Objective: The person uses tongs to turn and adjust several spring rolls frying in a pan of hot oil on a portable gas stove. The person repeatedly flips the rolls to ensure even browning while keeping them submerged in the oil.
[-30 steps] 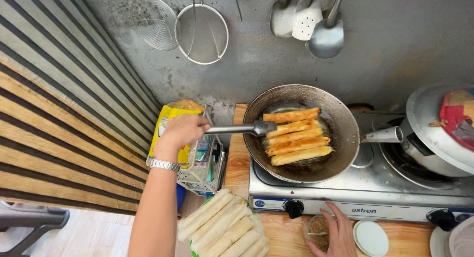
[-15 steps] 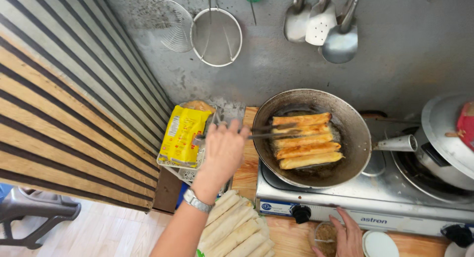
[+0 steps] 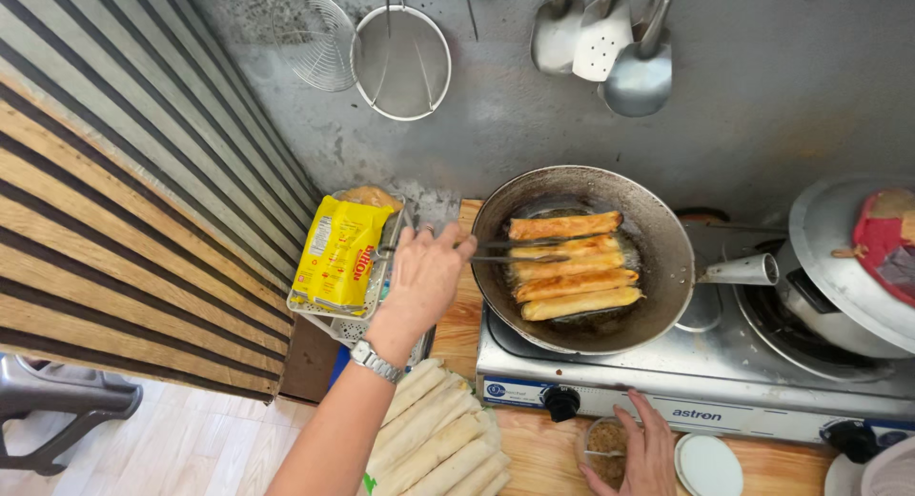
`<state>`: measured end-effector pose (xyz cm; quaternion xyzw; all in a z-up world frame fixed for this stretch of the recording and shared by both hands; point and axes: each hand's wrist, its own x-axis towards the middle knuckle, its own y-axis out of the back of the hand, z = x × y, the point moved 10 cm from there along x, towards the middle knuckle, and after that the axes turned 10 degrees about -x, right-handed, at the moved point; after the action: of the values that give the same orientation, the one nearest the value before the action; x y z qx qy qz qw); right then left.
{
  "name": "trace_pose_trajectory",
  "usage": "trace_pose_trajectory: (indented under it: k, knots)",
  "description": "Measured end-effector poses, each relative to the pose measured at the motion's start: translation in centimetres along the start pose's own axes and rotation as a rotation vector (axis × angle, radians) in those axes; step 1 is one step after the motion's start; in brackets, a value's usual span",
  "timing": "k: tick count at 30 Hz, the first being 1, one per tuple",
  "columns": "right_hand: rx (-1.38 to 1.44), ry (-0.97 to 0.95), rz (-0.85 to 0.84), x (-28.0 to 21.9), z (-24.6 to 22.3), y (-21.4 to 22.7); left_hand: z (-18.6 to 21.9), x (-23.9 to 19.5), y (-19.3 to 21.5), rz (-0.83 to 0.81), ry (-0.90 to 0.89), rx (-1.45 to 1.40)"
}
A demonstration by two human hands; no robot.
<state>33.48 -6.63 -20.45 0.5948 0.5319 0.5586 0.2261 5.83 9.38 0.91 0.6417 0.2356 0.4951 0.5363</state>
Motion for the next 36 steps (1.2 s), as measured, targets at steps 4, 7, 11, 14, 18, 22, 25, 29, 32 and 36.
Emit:
trace_pose_trajectory:
  k: [4,7,11,14,18,22,25,29,32,36]
  knots:
    - [0.027,0.026,0.040,-0.1,-0.5,0.3,0.3,0.6,0.3,0.021,-0.002,0.024]
    - [0.036,0.033,0.032,-0.2,-0.3,0.4,1.0,0.6,0.2,0.038,-0.001,0.004]
    - [0.057,0.044,0.049,0.3,-0.7,0.8,-1.1,0.4,1.2,-0.025,0.074,-0.016]
    - [0.079,0.029,0.046,0.2,-0.8,1.0,-2.5,0.1,3.0,0.063,0.107,-0.016]
    - [0.080,0.022,0.029,0.4,-1.0,1.4,-2.8,-0.9,2.4,0.014,0.125,0.097]
    - [0.114,0.037,0.031,0.5,-1.4,2.0,-2.0,-1.7,0.6,0.025,0.111,0.115]
    - [0.110,0.049,0.023,0.8,-1.5,2.3,-0.7,-2.2,-1.7,0.004,0.082,0.123]
    - [0.096,0.054,-0.001,0.9,-1.8,2.5,-0.3,-2.0,-2.6,0.030,0.037,0.126]
    - [0.098,0.049,-0.002,1.2,-1.9,2.6,-2.3,-0.3,-1.7,0.027,-0.026,0.186]
    - [0.100,0.039,0.002,1.2,-1.9,2.9,-7.1,3.7,-2.3,-0.138,0.001,0.108]
